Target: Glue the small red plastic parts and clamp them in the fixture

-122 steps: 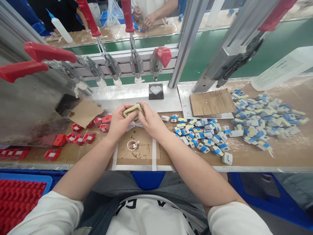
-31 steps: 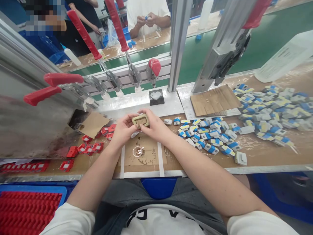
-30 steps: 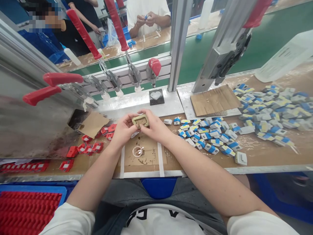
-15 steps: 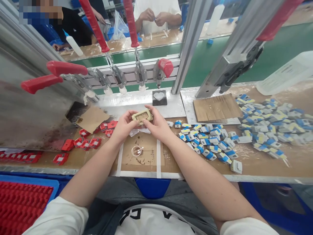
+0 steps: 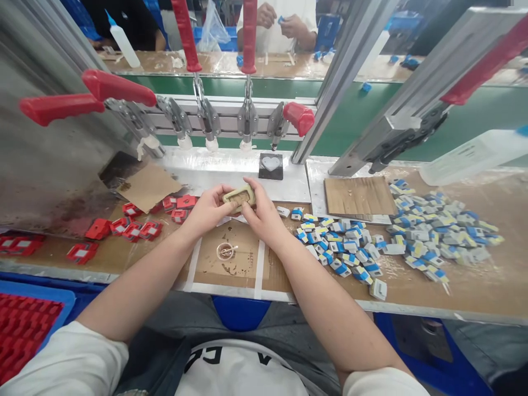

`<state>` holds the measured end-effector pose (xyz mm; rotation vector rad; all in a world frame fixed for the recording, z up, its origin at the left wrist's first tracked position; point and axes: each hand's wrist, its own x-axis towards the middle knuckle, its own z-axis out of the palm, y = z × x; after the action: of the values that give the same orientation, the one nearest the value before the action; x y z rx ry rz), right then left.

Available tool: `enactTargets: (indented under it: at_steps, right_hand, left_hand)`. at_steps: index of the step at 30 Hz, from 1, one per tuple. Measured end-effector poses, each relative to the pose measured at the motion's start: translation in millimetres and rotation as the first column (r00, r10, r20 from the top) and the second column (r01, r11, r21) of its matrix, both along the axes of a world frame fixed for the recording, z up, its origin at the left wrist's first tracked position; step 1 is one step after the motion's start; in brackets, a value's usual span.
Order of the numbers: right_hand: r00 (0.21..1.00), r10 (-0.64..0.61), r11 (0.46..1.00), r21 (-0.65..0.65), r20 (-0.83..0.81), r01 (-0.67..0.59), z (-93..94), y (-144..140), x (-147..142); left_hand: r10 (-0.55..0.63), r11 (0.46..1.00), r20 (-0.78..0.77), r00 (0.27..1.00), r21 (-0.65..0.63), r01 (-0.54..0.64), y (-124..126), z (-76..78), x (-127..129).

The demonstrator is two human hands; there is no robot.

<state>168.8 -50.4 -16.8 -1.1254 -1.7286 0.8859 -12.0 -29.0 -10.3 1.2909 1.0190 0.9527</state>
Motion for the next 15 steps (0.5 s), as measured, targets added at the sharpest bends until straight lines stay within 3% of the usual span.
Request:
enactTargets:
  at_steps: [5, 15]
  right_hand:
    - [1.0, -0.003, 0.999, 0.046, 0.009, 0.002, -3.8, -2.3, -1.2]
    - [1.0, -0.016, 0.997, 0.076, 0.019, 0.014, -1.3, -2.5, 0.0]
  left_hand:
    - [0.017, 0.998, -0.056, 0.998, 0.06, -0.014, -1.6, -0.4, 1.0]
    - [0.047, 0.995, 0.006, 0.999, 0.089, -0.047, -3.1, 4.8, 3.3]
